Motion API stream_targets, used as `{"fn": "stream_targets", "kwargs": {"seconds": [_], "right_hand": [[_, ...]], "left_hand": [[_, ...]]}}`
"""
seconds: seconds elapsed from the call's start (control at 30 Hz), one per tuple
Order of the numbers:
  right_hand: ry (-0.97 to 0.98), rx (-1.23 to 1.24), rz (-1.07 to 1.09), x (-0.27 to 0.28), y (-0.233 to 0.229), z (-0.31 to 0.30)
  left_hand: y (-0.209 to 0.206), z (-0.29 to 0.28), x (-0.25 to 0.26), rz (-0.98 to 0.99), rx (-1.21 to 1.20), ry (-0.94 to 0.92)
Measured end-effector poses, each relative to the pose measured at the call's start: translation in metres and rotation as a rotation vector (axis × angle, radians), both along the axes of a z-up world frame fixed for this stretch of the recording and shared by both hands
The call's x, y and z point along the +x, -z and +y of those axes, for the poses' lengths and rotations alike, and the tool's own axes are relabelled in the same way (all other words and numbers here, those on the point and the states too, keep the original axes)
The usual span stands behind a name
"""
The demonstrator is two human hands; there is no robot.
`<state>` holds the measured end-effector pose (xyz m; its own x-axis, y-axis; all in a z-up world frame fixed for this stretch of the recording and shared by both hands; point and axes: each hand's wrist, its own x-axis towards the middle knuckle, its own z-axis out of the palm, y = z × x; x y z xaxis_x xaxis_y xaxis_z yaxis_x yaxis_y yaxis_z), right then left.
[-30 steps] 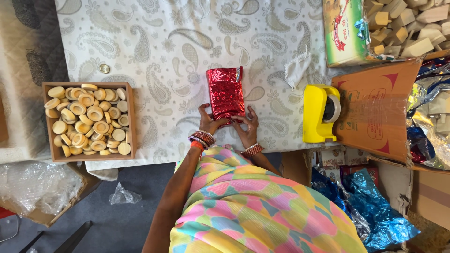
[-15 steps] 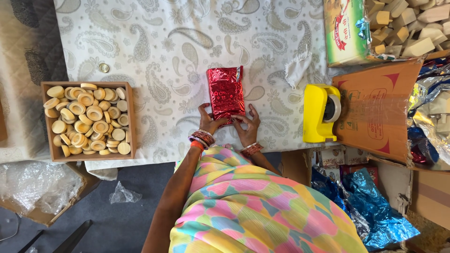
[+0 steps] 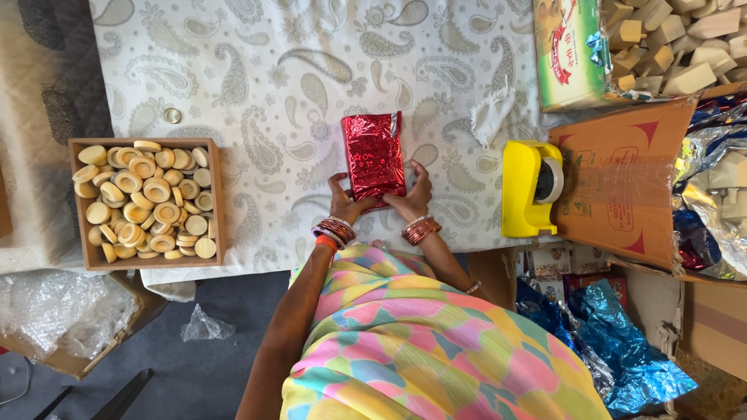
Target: Wrap small items in red foil and organize them into boxes.
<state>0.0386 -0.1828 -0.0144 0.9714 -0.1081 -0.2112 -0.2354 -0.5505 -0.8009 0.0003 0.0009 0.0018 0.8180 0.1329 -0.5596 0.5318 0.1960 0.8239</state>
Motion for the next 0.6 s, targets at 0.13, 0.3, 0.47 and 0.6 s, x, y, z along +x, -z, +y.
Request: {"fn": "stream_targets", "kwargs": {"seconds": [0.13, 0.3, 0.47, 0.6], "right_hand": [[-0.028, 0.075, 0.08, 0.015, 0.025, -0.005], [0.088, 0.626, 0.219, 0.005, 0.018, -0.002], [0.053, 0.353, -0.098, -0.029, 0.021, -0.013], [-0.145, 0.302, -0.243, -0.042, -0.002, -0.002]], "left_hand": [[0.012, -0.001, 0.0, -0.019, 0.007, 0.005], [0.014, -0.001, 0.0, -0.011, -0.021, -0.008], [0.026, -0.001, -0.004, -0.035, -0.045, -0.014], [0.032, -0.005, -0.004, -0.077, -0.025, -0.038]]}}
